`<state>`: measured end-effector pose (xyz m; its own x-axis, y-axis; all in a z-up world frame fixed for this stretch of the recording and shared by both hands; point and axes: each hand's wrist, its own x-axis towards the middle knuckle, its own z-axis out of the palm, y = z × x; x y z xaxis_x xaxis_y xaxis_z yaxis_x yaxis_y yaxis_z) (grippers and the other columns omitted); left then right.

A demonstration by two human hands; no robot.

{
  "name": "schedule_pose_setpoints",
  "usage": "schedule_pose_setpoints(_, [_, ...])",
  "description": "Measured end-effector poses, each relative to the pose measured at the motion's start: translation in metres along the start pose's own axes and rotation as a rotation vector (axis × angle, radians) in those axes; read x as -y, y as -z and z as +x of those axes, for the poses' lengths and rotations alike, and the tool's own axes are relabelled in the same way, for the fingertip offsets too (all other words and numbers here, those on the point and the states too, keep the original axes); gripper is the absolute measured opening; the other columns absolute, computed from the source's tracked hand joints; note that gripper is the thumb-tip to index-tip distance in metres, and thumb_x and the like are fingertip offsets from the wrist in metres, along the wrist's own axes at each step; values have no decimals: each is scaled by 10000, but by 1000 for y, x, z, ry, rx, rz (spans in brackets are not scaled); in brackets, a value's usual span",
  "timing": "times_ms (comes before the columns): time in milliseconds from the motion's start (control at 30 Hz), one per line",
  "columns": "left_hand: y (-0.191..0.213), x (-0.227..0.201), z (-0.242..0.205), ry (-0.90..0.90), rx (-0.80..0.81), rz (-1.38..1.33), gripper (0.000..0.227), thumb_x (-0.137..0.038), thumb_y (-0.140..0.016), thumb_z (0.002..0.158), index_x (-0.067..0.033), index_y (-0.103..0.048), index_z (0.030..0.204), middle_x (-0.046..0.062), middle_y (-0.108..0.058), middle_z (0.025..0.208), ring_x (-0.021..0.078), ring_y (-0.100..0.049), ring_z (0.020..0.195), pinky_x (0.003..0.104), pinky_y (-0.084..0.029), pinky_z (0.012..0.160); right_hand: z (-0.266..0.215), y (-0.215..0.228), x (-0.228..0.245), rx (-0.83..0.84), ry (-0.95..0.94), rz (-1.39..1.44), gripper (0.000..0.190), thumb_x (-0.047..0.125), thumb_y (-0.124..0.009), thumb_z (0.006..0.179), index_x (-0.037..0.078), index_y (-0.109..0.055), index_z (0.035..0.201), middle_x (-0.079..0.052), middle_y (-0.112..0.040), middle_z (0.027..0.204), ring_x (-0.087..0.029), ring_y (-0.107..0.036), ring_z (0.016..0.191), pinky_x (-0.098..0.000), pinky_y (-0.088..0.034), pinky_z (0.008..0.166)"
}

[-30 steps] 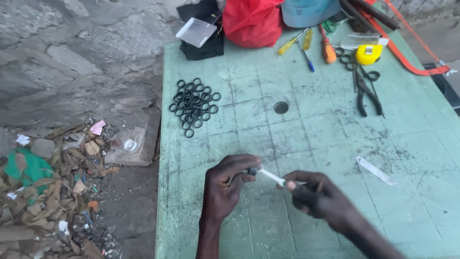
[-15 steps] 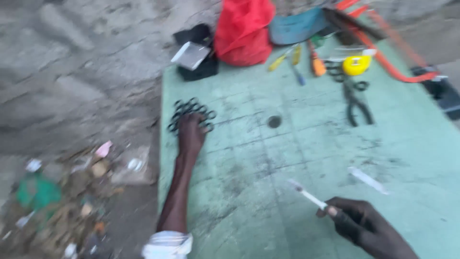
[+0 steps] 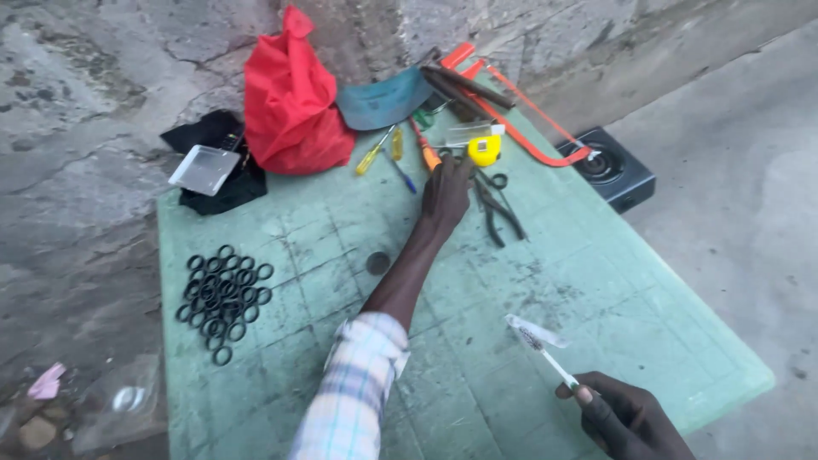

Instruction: The person is organizing small black rubber rings by picking them up from a table and placing them into a red fabric bag, occasionally using a small plastic strip to assist.

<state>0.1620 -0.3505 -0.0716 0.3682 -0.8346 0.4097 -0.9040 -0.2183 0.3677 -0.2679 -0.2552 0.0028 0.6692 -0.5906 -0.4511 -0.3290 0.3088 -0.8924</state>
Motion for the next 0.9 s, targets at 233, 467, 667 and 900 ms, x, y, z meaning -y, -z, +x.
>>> schedule_pose_setpoints(233, [20,-30,-33,200,-124,-394,35,-114,-686,928,-110,-708,901,63,-641,1009,204,-645,959,350,-531,800,-9,17,-11,-206,31,20,435,263,-620,981,-56,-914,1006,-106,-403,523,-219,-332,440,-351,-236,465])
schedule_pose_setpoints(467, [169,-105,-186,605,-200,-1503,550,-247,-734,884,33,-611,1341,207,-737,1105,214,-701,870,345,-604,829,12,-26,89,-329,649,-652,180,243,-760,863,193,-832,1020,53,-703,697,-90,-473,482,-264,-420,516])
schedule_pose_setpoints(667, [223,-123,-255,581,-243,-1300,390,-295,-769,886,0,-720,1138,69,-695,874,153,-617,750,293,-529,724,36,-93,114,-160,1409,-976,209,209,-709,989,230,-757,1192,13,-619,787,-191,-536,611,-362,-393,503])
schedule_pose_setpoints(900, [253,-117,-290,466,-319,-1260,413,-203,-764,902,69,-655,1193,185,-706,972,180,-664,875,324,-593,819,-1,-135,114,33,1132,-1271,179,83,-641,928,157,-790,995,-65,-644,570,-183,-563,419,-288,-497,408])
